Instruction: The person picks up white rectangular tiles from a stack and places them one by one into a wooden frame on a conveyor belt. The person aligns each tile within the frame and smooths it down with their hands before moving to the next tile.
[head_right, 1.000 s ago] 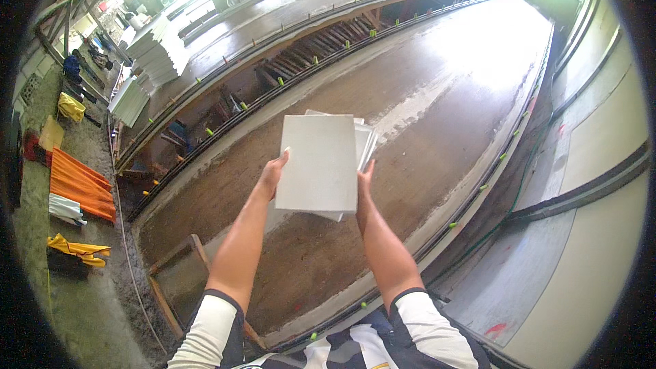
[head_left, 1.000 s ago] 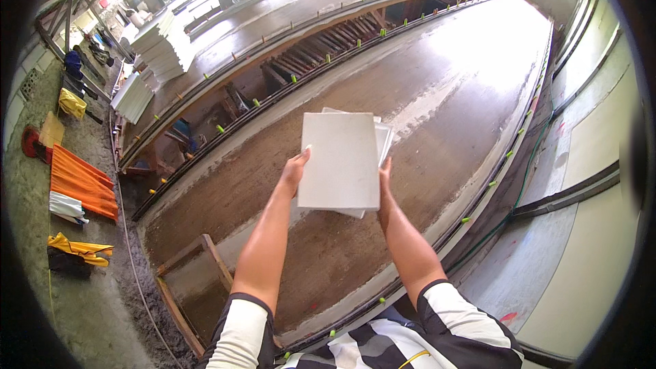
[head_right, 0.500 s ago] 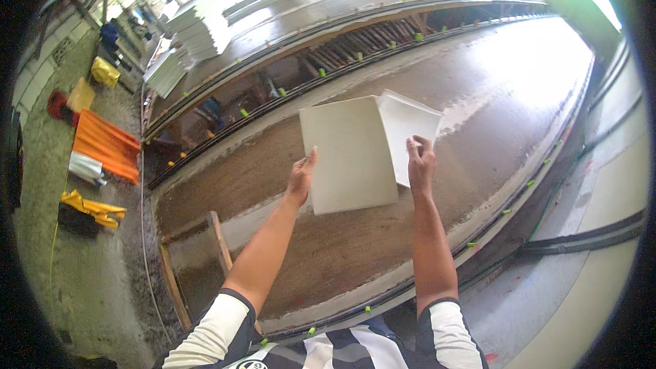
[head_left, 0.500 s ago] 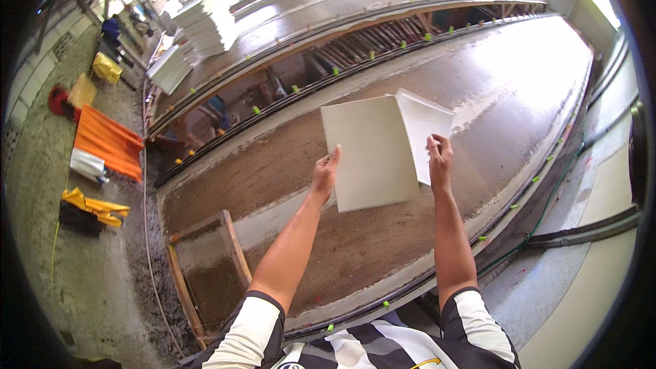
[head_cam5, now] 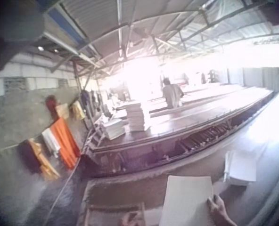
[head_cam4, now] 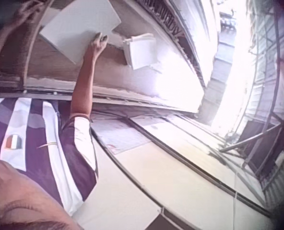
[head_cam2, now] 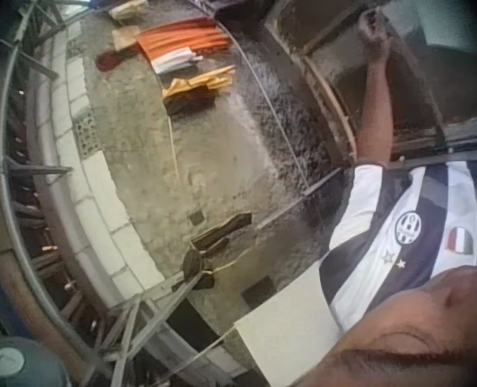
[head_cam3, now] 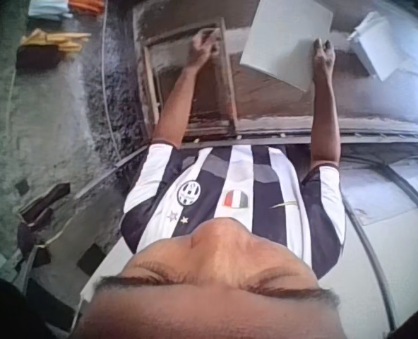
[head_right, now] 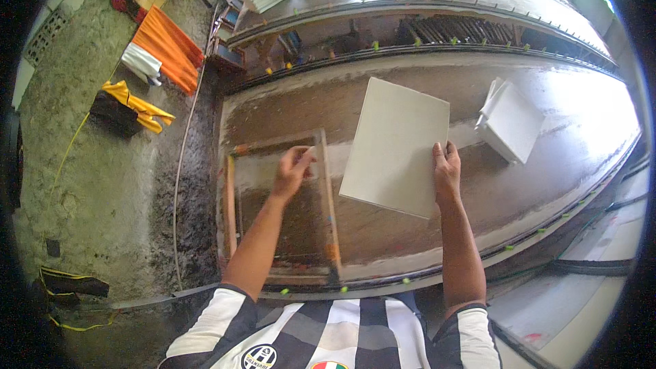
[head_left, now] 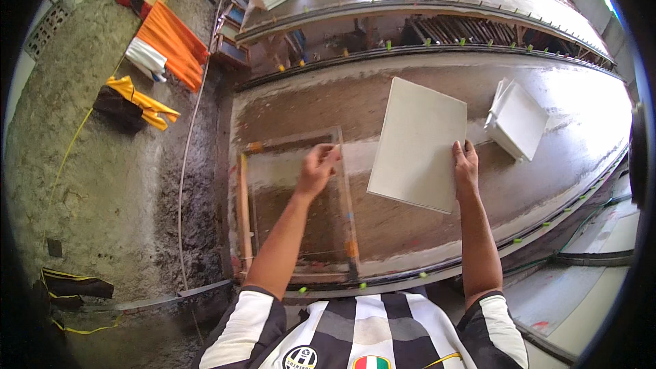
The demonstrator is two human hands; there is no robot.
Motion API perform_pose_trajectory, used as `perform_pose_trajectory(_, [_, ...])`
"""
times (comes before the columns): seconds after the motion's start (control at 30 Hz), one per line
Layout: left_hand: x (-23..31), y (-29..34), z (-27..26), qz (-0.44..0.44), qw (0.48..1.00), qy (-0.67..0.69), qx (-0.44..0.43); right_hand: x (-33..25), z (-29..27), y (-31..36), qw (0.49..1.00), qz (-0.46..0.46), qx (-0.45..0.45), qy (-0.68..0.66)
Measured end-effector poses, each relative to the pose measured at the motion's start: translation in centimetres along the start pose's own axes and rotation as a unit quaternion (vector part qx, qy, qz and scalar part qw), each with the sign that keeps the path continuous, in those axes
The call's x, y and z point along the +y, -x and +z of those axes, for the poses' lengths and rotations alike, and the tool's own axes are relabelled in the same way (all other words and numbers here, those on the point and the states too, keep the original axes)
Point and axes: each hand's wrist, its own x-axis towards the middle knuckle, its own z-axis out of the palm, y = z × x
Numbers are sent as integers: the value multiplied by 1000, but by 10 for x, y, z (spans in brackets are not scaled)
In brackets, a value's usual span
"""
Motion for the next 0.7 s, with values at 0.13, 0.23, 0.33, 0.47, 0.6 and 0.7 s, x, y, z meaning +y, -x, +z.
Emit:
perform_pose_trajectory(0.13, [-52, 87, -175, 20, 965, -210, 156, 41, 80, 65, 995, 93, -24, 0])
perform_pose_trajectory(0.23, [-91, 148, -249, -74, 941, -286, 168, 68, 121, 98, 987, 138, -36, 69])
perform_pose_trajectory(0.33, [-149, 217, -290, -70, 933, -286, 207, 98, 153, 117, 978, 204, -24, 32])
perform_pose_trajectory(0.47, [-189, 293, -282, -75, 946, -234, 210, 135, 139, 135, 981, 187, -54, 3])
perform_pose_trajectory(0.6, [-175, 316, -251, -81, 956, -188, 209, 140, 138, 153, 983, 176, -38, -22])
perform_pose_trajectory(0.7, [-210, 319, -257, -46, 950, -216, 222, 146, 139, 161, 983, 180, -43, 9])
